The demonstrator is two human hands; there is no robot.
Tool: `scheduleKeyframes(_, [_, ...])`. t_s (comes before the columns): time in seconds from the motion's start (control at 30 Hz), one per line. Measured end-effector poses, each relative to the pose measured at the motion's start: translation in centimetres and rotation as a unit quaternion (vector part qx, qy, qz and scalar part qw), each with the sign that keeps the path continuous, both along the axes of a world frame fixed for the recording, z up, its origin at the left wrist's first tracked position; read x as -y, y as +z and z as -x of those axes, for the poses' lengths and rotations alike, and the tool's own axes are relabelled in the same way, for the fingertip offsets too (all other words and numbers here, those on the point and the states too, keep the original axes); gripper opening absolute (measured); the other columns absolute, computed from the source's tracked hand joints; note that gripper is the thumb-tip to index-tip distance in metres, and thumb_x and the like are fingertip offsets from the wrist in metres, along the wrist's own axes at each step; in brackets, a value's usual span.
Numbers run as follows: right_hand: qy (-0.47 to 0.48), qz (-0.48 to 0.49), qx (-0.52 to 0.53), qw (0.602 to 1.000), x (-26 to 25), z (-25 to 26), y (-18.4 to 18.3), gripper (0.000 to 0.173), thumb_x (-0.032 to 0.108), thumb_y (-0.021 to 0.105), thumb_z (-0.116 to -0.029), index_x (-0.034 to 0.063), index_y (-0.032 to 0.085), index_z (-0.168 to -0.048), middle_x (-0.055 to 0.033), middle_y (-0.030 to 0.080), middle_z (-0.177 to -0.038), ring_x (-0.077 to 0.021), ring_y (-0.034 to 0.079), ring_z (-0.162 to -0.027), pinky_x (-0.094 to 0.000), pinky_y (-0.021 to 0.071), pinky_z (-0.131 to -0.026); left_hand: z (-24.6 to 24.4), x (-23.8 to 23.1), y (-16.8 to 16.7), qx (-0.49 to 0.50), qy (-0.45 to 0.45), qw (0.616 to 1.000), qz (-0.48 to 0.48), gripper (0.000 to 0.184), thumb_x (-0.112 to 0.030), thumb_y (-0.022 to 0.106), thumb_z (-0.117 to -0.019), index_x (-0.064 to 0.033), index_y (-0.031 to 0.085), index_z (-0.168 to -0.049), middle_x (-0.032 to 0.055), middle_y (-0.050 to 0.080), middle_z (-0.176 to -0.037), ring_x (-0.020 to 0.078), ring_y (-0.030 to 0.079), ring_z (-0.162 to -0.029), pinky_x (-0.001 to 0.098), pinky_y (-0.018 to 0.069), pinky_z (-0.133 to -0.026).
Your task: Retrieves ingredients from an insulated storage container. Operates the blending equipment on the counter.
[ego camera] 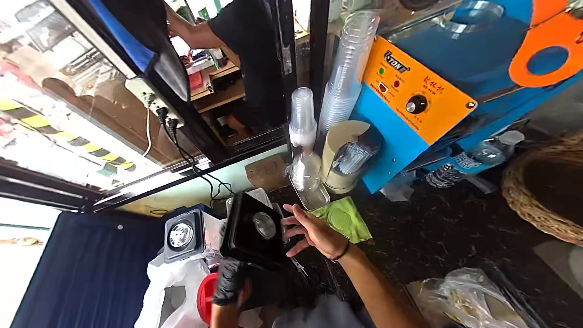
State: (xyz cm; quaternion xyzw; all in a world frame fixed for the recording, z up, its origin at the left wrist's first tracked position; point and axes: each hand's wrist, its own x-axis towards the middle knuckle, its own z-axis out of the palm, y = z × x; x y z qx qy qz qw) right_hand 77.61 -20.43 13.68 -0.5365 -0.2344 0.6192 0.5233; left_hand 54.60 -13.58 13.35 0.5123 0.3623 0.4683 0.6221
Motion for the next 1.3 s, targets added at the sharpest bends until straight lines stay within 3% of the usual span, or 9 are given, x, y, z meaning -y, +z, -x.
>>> scheduleKeyframes(0.07, [0.001,0.020,0.011,1.000,0.3,0.7,-1.7,0.056,0.044,0.030,-0.1112,0.0114,0.037,-0.157,-0.0180,0.061,-0.139,-0.0349,0.069,-0.111,-0.0539,0.0621,-0.077,0.3,-6.6,0.0,-0.076,-0.151,0.971,-0.171,0.073,-0.015,0.080,-0.0816,0.0056,0.044,-0.141,0.0071,0.065,-0.129,0.0120,0.065,-0.113,0.0319,0.0580,-0.095])
scheduleKeyframes(0.2, [0.051,0.197,0.048,0.978,2.4,2.1,-12.9,0.046,0.040,0.040,-0.1103,0.0089,0.054,-0.142,-0.0159,0.069,-0.120,-0.0320,0.069,-0.099,-0.0539,0.0570,-0.080,-3.8,-13.4,0.2,-0.398,-0.232,0.845,-0.271,0.056,-0.026,0.088,-0.0707,-0.0121,0.070,-0.122,0.0130,0.065,-0.123,0.0252,0.063,-0.113,0.0469,0.0539,-0.096])
scheduleKeyframes(0.37, [0.086,0.319,0.105,0.938,0.4,6.1,-27.2,0.047,0.035,0.046,-0.1097,0.0056,0.048,-0.146,-0.0226,0.061,-0.133,-0.0357,0.064,-0.112,-0.0526,0.0518,-0.093,-6.6,-15.0,-4.6,-0.571,-0.322,0.672,-0.344,0.056,-0.047,0.080,-0.0750,-0.0274,0.071,-0.127,0.0047,0.066,-0.135,0.0298,0.056,-0.129,0.0617,0.0392,-0.109])
scheduleKeyframes(0.5, [0.016,0.315,0.043,0.948,-2.7,8.9,-31.3,0.044,0.015,0.044,-0.1073,-0.0018,0.043,-0.148,-0.0255,0.058,-0.135,-0.0331,0.063,-0.116,-0.0474,0.0514,-0.097,-7.5,-13.4,-2.4,-0.585,-0.331,0.667,-0.322,0.049,-0.033,0.082,-0.0823,-0.0191,0.071,-0.128,0.0092,0.066,-0.135,0.0309,0.058,-0.129,0.0577,0.0415,-0.108])
scheduleKeyframes(0.67, [-0.080,0.346,-0.009,0.935,-4.6,10.7,-30.8,0.039,0.021,0.038,-0.1112,-0.0030,0.049,-0.140,-0.0181,0.067,-0.118,-0.0207,0.067,-0.092,-0.0357,0.0539,-0.081,-8.0,-13.5,-1.0,-0.604,-0.330,0.646,-0.328,0.038,-0.031,0.078,-0.0851,-0.0149,0.074,-0.119,0.0108,0.071,-0.122,0.0308,0.064,-0.118,0.0558,0.0459,-0.103])
scheduleKeyframes(0.83, [0.019,0.379,-0.015,0.925,-3.7,9.1,-25.6,0.037,0.025,0.038,-0.1100,0.0041,0.062,-0.128,-0.0103,0.070,-0.107,-0.0162,0.065,-0.084,-0.0344,0.0523,-0.076,-7.6,-14.4,-2.9,-0.613,-0.336,0.628,-0.342,0.043,-0.043,0.078,-0.0806,-0.0207,0.074,-0.118,0.0087,0.071,-0.122,0.0320,0.063,-0.120,0.0598,0.0448,-0.103])
scheduleKeyframes(1.07, [0.050,0.170,0.377,0.909,-1.0,-1.7,-6.4,0.041,0.029,0.040,-0.1085,0.0035,0.066,-0.127,-0.0172,0.072,-0.113,-0.0309,0.071,-0.103,-0.0536,0.0539,-0.096,-7.9,-14.6,-2.3,-0.572,-0.347,0.647,-0.367,0.056,-0.038,0.084,-0.0753,-0.0235,0.070,-0.128,0.0079,0.064,-0.139,0.0332,0.056,-0.131,0.0598,0.0442,-0.107])
scheduleKeyframes(1.23, [-0.156,0.051,0.711,0.683,-5.8,-13.2,8.1,0.029,0.028,0.054,-0.1034,0.0073,0.071,-0.115,-0.0176,0.072,-0.106,-0.0366,0.070,-0.102,-0.0596,0.0563,-0.084,-7.8,-14.8,-2.5,-0.563,-0.334,0.649,-0.388,0.050,-0.040,0.082,-0.0752,-0.0189,0.074,-0.120,0.0092,0.069,-0.130,0.0327,0.062,-0.124,0.0592,0.0476,-0.103])
scheduleKeyframes(1.3, [-0.192,0.047,0.772,0.605,-9.4,-18.6,12.8,0.038,0.027,0.058,-0.1011,0.0073,0.065,-0.133,-0.0210,0.063,-0.134,-0.0403,0.057,-0.129,-0.0580,0.0483,-0.104,-7.8,-14.8,-2.8,-0.569,-0.333,0.646,-0.385,0.050,-0.042,0.081,-0.0758,-0.0195,0.074,-0.120,0.0079,0.069,-0.131,0.0314,0.061,-0.125,0.0588,0.0466,-0.104])
